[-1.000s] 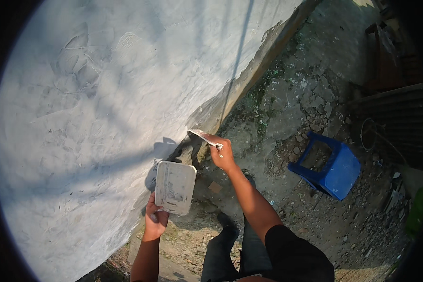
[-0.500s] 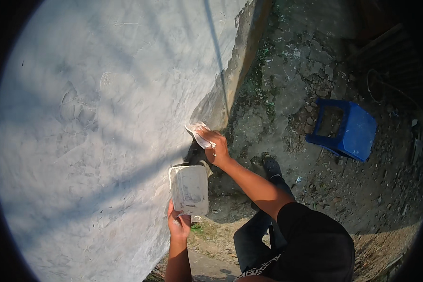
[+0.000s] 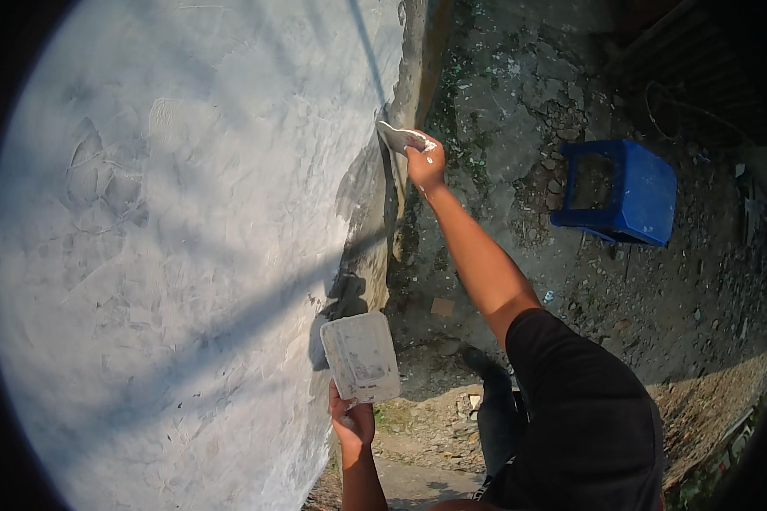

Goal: Applying plaster or putty to an exterior wall using a scraper tool.

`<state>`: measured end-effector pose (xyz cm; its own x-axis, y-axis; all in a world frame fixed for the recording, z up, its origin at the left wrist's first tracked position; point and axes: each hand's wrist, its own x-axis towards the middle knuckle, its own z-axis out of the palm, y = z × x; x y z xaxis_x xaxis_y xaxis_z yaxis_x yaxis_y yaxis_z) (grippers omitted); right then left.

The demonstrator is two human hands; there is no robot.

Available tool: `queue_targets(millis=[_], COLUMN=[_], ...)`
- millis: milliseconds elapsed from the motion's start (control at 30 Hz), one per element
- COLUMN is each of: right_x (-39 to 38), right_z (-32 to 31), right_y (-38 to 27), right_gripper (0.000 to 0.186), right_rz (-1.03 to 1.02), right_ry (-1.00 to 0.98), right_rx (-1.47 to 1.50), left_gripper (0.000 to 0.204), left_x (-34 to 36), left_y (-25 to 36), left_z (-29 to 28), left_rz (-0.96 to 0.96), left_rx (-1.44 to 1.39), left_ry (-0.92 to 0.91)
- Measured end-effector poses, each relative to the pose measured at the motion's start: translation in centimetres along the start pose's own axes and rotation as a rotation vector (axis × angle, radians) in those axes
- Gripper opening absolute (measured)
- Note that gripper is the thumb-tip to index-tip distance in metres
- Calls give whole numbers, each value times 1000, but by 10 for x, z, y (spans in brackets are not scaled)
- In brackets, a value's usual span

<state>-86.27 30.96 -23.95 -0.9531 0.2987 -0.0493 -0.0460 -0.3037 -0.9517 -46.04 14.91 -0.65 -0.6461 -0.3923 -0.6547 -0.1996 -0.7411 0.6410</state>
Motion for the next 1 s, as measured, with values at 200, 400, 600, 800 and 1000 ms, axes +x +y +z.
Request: queue_targets(millis=[200, 400, 600, 800, 1000], right_x=[-121, -250, -268, -334, -378], right_z=[34, 27, 19, 99, 53], right_y=[-11, -25, -48, -88, -83], right_gripper=[29, 29, 41, 56, 52], right_rz=[-206, -287, -6, -469, -492], right_ry=[-16, -290, -281, -247, -549], right_rx=[-242, -255, -157, -245, -405], left_gripper=[57, 60, 60, 59, 59], left_x=[-10, -35, -70, -112, -138], left_y=[-9, -13, -23, -33, -25], left_z=[-43, -104, -159, -219, -258], left_rz=[53, 86, 123, 108, 147], left_rx=[-32, -51, -129, -144, -132], left_ry=[-16, -23, -16, 27, 46])
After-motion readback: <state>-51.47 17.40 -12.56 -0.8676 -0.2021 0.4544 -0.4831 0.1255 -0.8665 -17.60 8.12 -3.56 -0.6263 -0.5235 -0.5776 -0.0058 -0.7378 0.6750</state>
